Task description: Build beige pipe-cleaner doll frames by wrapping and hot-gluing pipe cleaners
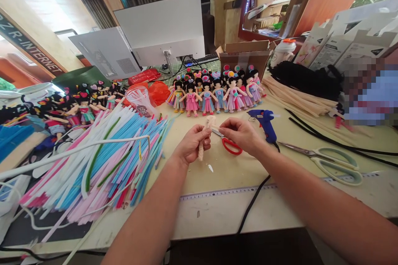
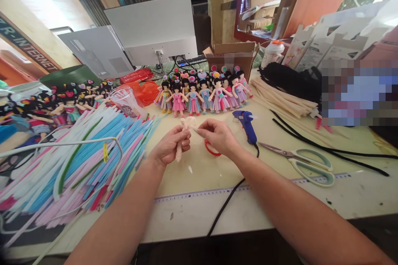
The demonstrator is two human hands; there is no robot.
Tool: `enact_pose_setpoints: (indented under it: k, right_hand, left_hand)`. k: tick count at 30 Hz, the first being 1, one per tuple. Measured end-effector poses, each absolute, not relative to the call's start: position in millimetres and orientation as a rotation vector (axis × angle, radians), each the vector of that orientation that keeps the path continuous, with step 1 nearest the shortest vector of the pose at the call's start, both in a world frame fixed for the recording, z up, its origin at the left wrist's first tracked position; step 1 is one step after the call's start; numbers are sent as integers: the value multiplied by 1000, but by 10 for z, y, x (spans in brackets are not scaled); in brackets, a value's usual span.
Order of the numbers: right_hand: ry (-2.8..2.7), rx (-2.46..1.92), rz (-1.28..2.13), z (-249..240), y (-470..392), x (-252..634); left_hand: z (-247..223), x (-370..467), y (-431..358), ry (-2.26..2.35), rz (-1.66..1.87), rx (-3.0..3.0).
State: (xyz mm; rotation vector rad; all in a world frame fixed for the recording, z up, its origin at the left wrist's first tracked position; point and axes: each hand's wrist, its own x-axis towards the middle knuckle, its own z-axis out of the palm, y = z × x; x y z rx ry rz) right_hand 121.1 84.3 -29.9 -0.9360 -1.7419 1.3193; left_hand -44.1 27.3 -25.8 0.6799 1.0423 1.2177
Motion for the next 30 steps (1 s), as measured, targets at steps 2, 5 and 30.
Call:
enact_pose_setpoints:
  k: [2,5,30]
  right_hand:
    - [-1753,-929,1308,-300,843,1212]
    - [-1762,-913,1290,-307,840,1209]
    - [-1907,-939,1016,-390,793,1205]
  left_hand:
    - [-267,-439,275,1061,1208,691]
    - [-288,-434,277,1103,1197,739]
    - [-166,-341,213,1123,1022,787]
